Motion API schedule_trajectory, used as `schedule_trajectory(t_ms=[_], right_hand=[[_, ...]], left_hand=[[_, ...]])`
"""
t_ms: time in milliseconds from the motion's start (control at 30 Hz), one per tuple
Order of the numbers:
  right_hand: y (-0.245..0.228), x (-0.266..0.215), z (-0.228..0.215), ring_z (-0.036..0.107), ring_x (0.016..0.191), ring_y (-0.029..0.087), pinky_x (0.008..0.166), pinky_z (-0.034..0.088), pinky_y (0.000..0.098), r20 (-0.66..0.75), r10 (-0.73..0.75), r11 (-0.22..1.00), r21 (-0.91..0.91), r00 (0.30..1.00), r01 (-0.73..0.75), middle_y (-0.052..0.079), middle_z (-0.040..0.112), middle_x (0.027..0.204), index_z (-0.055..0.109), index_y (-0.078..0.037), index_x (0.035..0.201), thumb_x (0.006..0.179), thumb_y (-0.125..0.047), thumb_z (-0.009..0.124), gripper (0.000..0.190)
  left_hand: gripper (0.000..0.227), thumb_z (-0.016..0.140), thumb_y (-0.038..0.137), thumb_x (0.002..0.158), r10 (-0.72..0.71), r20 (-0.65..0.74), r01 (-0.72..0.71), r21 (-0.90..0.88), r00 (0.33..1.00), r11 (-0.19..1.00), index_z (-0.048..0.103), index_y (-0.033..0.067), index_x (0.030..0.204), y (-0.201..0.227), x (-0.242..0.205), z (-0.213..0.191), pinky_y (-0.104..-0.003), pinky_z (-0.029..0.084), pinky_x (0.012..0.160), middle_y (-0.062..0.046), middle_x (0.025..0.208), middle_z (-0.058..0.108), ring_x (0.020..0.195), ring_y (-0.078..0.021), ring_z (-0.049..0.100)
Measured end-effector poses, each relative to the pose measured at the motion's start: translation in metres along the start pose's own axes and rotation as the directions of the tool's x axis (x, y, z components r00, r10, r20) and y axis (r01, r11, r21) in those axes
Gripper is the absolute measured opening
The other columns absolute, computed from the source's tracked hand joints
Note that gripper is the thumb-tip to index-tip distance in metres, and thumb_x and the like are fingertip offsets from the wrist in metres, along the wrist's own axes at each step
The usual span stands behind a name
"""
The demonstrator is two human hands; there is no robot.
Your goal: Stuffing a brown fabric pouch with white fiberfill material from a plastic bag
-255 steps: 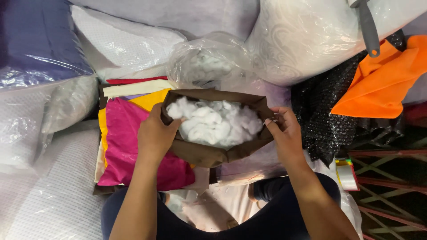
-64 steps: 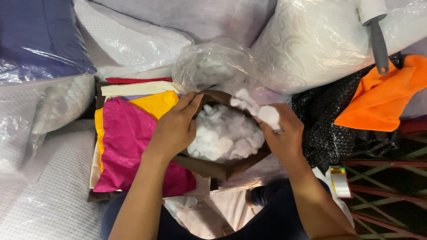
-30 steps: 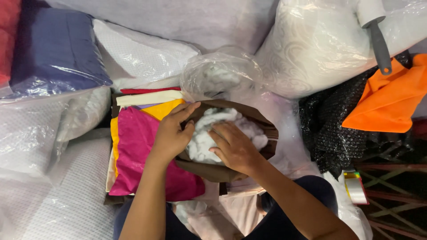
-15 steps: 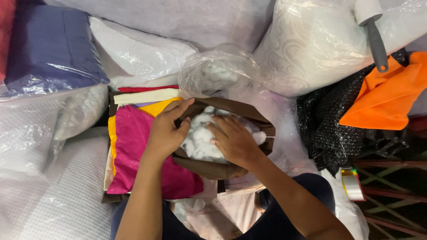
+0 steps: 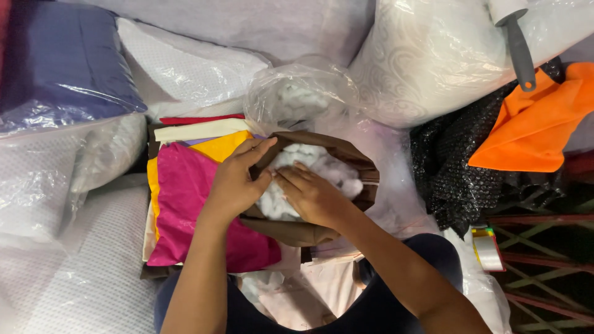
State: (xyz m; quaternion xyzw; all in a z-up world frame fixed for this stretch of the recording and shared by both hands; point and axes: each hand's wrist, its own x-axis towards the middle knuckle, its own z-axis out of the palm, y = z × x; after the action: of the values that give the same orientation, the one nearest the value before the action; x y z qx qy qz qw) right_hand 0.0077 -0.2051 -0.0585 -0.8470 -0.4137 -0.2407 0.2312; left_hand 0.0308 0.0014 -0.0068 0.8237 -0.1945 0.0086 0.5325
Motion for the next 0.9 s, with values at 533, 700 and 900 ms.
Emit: schedule_trajectory(t_ms=[533, 700, 900], right_hand=[[0.035, -0.053, -0.108, 0.063, 0.117, 0.050, 0.102, 0.049, 0.0583, 0.379, 0.878, 0.387, -0.203, 0.292, -0.899, 0.032, 0.067, 0.123, 0.055, -0.006, 0.142, 0.093, -0.056, 0.065, 0.070], [0.046, -0.085, -0.100, 0.072, 0.095, 0.034, 0.084, 0.054, 0.0456, 0.252, 0.920, 0.287, 0.084, 0.299, -0.954, 0.015, 0.076, 0.097, 0.074, -0.016, 0.108, 0.091, -0.036, 0.075, 0.026], [0.043, -0.074, -0.114, 0.063, 0.115, 0.029, 0.102, 0.047, 0.0441, 0.157, 0.966, 0.143, 0.346, 0.208, -0.927, 0.014, 0.069, 0.121, 0.065, -0.013, 0.128, 0.094, -0.029, 0.075, 0.039]], left_hand=[[0.109, 0.088, 0.008, 0.070, -0.255, 0.322, 0.262, 0.022, 0.912, 0.965, 0.029, 0.0112, 0.162, 0.010, -0.009, -0.029, -0.054, 0.025, 0.121, -0.019, 0.160, 0.032, 0.149, -0.0411, 0.030], [0.109, 0.079, -0.001, 0.073, -0.283, 0.309, 0.258, 0.121, 0.908, 0.959, 0.021, 0.0141, 0.164, 0.024, -0.002, -0.024, -0.055, 0.028, 0.120, -0.018, 0.162, 0.027, 0.149, -0.0436, 0.030], [0.107, 0.091, 0.010, 0.067, -0.168, 0.107, 0.164, 0.041, 0.980, 0.986, 0.035, 0.0052, 0.158, 0.013, -0.001, -0.014, -0.054, 0.036, 0.115, -0.027, 0.142, 0.050, 0.137, -0.0464, 0.046]])
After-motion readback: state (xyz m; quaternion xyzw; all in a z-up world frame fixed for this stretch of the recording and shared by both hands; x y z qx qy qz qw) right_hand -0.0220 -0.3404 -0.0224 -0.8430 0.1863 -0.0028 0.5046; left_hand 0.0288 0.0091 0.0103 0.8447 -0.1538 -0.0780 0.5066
